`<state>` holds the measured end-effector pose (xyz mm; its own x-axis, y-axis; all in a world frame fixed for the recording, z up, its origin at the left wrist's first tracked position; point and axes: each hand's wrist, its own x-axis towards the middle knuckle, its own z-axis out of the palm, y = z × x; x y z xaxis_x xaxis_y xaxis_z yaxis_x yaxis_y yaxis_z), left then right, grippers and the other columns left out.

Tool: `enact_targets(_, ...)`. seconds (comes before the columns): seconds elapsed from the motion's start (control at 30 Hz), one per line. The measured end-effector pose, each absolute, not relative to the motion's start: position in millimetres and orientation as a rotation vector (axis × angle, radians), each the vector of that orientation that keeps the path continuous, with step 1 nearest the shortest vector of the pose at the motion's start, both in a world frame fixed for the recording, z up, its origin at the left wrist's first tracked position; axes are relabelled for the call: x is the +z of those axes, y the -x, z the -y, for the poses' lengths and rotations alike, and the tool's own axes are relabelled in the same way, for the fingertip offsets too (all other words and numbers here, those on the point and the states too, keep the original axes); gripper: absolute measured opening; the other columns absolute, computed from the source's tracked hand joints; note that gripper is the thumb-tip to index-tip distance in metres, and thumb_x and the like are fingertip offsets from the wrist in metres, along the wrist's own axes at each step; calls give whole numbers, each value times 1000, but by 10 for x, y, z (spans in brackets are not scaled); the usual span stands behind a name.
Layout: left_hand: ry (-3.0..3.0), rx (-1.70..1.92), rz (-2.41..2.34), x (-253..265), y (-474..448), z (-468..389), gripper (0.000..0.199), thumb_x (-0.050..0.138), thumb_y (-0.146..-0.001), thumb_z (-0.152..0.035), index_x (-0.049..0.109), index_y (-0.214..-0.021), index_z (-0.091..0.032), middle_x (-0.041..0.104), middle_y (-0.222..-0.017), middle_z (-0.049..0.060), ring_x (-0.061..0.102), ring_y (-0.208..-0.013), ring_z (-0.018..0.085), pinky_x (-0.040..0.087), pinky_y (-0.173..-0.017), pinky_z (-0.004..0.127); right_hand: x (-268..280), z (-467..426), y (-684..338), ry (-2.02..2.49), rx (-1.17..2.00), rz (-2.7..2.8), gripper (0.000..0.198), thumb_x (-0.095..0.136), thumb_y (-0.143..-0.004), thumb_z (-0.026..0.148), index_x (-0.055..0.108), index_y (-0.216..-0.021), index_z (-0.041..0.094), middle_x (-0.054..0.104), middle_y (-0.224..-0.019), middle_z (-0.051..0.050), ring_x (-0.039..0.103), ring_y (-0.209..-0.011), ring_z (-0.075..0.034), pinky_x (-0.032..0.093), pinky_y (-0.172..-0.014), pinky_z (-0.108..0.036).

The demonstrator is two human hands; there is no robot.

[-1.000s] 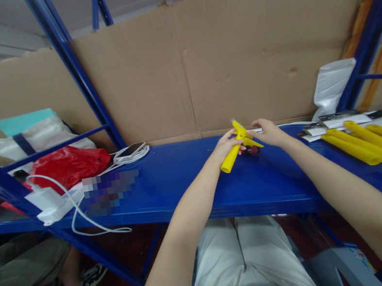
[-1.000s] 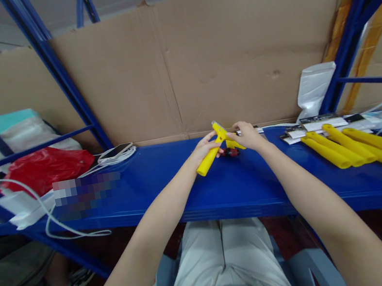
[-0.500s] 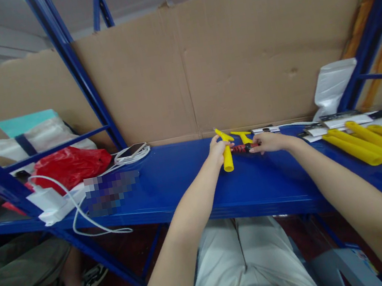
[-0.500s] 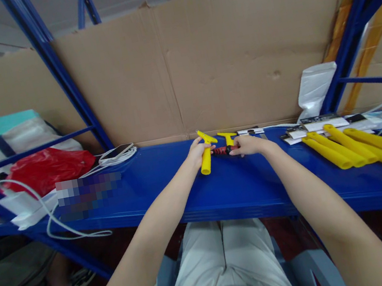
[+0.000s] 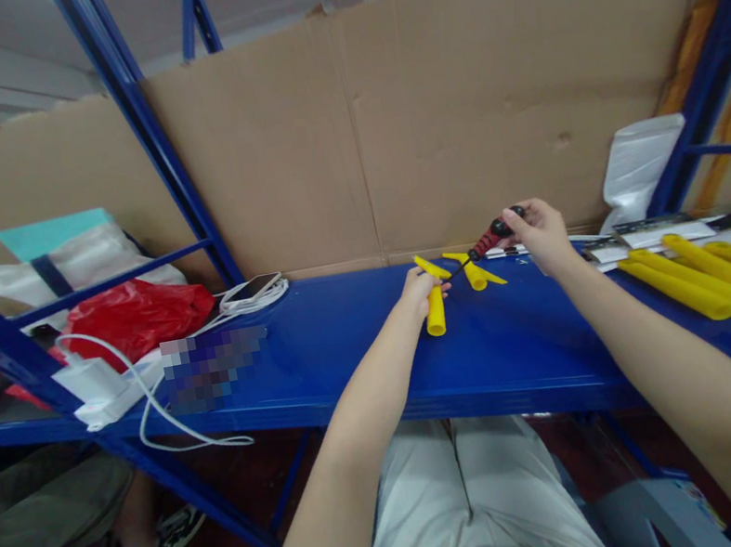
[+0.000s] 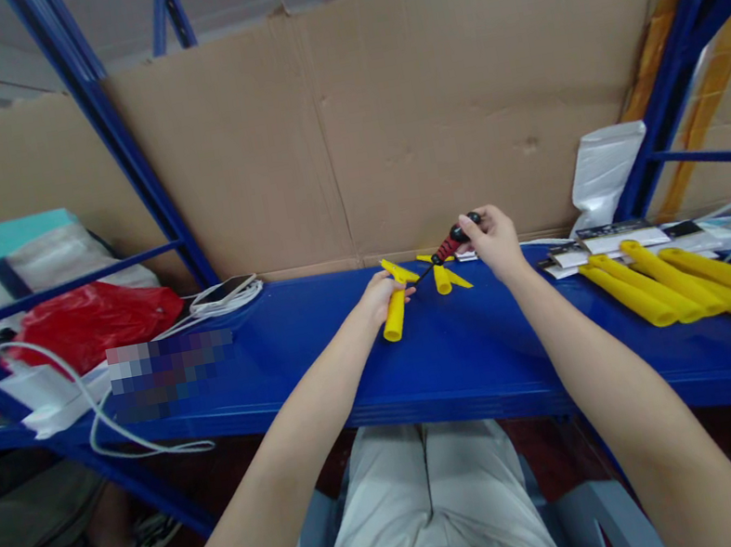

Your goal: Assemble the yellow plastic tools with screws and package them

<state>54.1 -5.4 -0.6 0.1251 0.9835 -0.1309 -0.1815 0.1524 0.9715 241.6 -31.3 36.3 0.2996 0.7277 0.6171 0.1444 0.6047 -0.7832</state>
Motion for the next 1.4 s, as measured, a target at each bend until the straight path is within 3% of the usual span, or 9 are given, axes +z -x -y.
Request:
enact_targets(0.17, -1106, 1007, -1041, -54, -526, -35, 32, 56, -85, -20, 51, -117, -14, 60, -106, 10, 62, -83, 17, 52, -69, 31, 391, 301, -2451, 820, 362, 1107, 40, 69, -64, 51, 43, -75, 22, 57, -61, 2, 50, -39, -11, 44, -38, -28)
enact_targets(0.33, -1143, 968, -998, -83, -530, -29, 37, 54, -87, -33, 53, -118, -13, 54, -116, 11, 56, -99, 20, 49, -83, 40, 426, 338, -2446, 779, 306, 1087, 43, 68, -63, 56, 43, -75, 23, 54, -59, 3, 51, -42, -11, 46, -40, -28)
enact_targets(0.5, -1170, 928, -969, -102, -518, -34, 35, 54, -87, -32, 53, -117, -14, 56, -113, 10, 57, -96, 19, 50, -81, 38, 420, 326, -2447, 766, 298, 1087, 42, 67, -65, 56, 44, -75, 22, 52, -59, 3, 52, -45, -12, 44, -39, -27)
enact_targets(0.73, -1177, 888, -955, -108, -501, -70, 33, 55, -81, -6, 49, -112, -15, 64, -97, 12, 64, -78, 18, 47, -64, 27, 422, 324, -2450, 775, 295, 1072, 43, 67, -63, 57, 44, -74, 22, 50, -57, 4, 50, -43, -12, 45, -39, -29)
enact_targets(1.13, -1179, 878, -906, -113, -496, -94, 35, 51, -81, -4, 47, -113, -16, 62, -104, 13, 64, -86, 20, 47, -66, 29, 419, 320, -2456, 779, 289, 1095, 43, 65, -65, 58, 43, -76, 22, 50, -59, 4, 52, -45, -12, 46, -41, -29)
enact_targets(1.4, -1152, 919, -897, -80, -485, -81, 32, 50, -80, -2, 47, -108, -16, 64, -98, 13, 63, -80, 18, 45, -63, 26, 451, 416, -2443, 775, 284, 1185, 36, 66, -68, 51, 45, -77, 23, 52, -63, 4, 49, -44, -11, 45, -44, -27)
